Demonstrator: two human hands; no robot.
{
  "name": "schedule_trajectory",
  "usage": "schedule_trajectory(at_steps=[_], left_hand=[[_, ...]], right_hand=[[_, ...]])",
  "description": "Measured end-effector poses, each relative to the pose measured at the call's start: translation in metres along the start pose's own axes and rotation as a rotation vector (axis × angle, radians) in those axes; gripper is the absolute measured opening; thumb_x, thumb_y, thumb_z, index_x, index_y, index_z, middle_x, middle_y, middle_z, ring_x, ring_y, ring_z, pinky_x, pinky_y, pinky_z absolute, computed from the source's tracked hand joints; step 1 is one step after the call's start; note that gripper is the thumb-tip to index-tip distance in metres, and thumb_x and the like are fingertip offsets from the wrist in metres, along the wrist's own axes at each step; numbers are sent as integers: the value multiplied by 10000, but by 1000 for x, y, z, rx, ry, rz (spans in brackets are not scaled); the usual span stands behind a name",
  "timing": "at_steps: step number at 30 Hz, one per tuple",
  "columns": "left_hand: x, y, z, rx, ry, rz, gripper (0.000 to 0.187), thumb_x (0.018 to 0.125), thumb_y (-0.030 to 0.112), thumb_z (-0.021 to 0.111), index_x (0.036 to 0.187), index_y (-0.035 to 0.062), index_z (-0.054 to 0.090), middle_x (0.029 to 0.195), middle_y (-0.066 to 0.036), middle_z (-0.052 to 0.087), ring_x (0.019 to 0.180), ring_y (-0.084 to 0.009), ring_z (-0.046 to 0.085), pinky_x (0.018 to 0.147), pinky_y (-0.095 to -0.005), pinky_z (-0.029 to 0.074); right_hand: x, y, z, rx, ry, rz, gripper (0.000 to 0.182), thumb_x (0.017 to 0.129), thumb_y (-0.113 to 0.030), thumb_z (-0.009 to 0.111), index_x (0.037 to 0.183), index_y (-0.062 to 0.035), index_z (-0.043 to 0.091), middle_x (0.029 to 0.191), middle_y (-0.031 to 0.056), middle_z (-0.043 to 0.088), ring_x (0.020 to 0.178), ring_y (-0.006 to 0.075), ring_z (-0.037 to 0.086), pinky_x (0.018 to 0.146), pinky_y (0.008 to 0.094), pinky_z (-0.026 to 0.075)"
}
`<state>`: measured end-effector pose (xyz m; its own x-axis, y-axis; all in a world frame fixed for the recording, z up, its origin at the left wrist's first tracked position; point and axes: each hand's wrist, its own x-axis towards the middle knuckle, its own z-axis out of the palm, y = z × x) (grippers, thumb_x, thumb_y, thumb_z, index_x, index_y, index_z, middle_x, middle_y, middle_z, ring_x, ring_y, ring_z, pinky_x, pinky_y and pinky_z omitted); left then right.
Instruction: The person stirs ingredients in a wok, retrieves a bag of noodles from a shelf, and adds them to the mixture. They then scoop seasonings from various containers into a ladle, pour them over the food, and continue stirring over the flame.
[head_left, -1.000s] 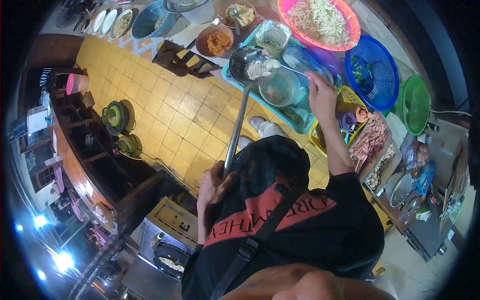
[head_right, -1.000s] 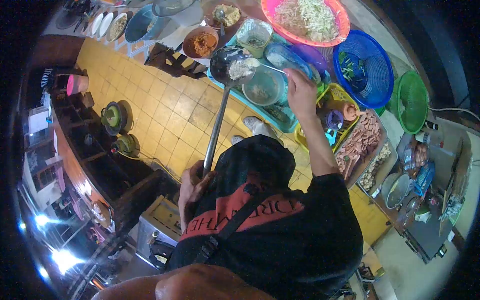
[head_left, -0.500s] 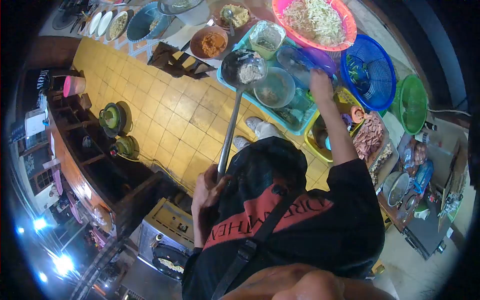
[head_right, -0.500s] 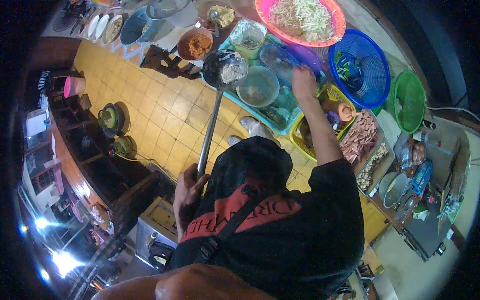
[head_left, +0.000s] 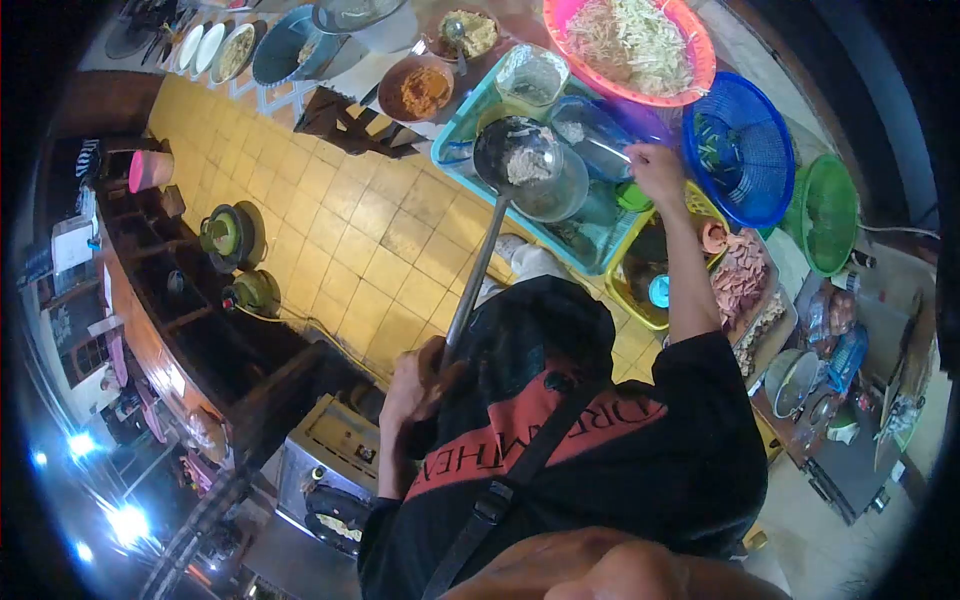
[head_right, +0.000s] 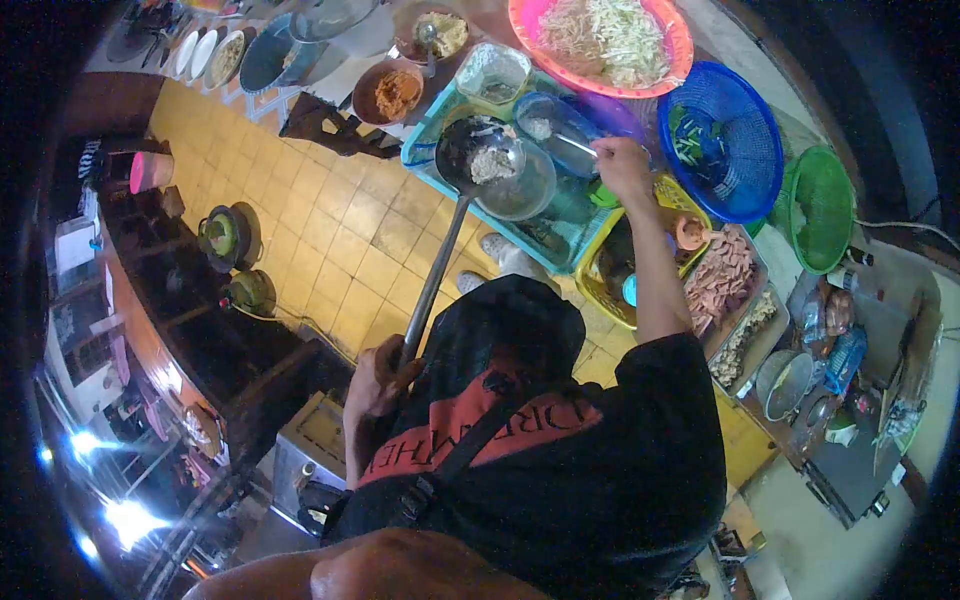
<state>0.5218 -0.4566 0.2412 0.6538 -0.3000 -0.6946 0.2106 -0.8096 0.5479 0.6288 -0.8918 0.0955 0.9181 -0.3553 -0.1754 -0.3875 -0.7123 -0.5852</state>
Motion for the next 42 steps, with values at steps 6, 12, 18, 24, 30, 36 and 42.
schedule_trajectory(at_steps=[6, 12, 18, 24, 30, 36, 42], left_hand=[[7, 12, -1, 12, -1, 40, 357, 801, 333, 641, 895, -2, 562, 723, -248, 569, 706, -409, 572, 623, -455, 426], [12, 23, 1, 46, 10, 3, 372, 816, 339, 633, 886, -16, 551, 715, -253, 569, 694, -405, 574, 614, -454, 420], [4, 12, 3, 1, 40, -39, 333, 808, 308, 640, 883, -6, 558, 692, -203, 565, 640, -322, 546, 584, -414, 408], [1, 6, 6, 5, 79, -7, 279, 792, 266, 658, 849, 14, 552, 638, -140, 532, 576, -229, 492, 555, -375, 392], [0, 18, -1, 52, 47, 8, 311, 800, 291, 644, 867, 1, 552, 681, -202, 553, 635, -328, 542, 590, -413, 416], [4, 15, 0, 31, 48, 57, 338, 801, 303, 635, 874, -18, 555, 736, -249, 579, 691, -385, 582, 619, -436, 436], [12, -4, 4, -23, 13, 86, 317, 792, 274, 646, 869, -22, 560, 667, -190, 555, 601, -274, 538, 572, -383, 420]], right_hand=[[-31, -41, -52, 82, 0, 41, 187, 860, -136, 550, 953, -64, 696, 824, 132, 682, 697, 274, 656, 688, 368, 503], [-29, -34, -26, -392, 279, -291, 184, 788, -7, 532, 895, -25, 680, 831, 182, 668, 754, 362, 648, 750, 420, 519], [6, -22, 34, -420, -6, -118, 184, 747, -52, 551, 877, -53, 681, 858, 198, 659, 835, 369, 640, 794, 424, 510], [16, -13, 27, -154, -40, -78, 210, 764, -99, 573, 928, -92, 705, 918, 149, 670, 877, 318, 640, 804, 408, 501], [-8, -16, -20, -69, 80, -87, 176, 789, -102, 584, 920, -86, 702, 923, 142, 668, 889, 302, 633, 799, 405, 492], [-45, -56, -51, -63, 198, -237, 168, 810, -57, 552, 919, -65, 679, 883, 167, 658, 846, 318, 631, 759, 421, 490], [-46, -22, -2, -353, 215, -206, 217, 771, -11, 499, 952, -10, 620, 868, 204, 630, 813, 358, 623, 759, 432, 506]])
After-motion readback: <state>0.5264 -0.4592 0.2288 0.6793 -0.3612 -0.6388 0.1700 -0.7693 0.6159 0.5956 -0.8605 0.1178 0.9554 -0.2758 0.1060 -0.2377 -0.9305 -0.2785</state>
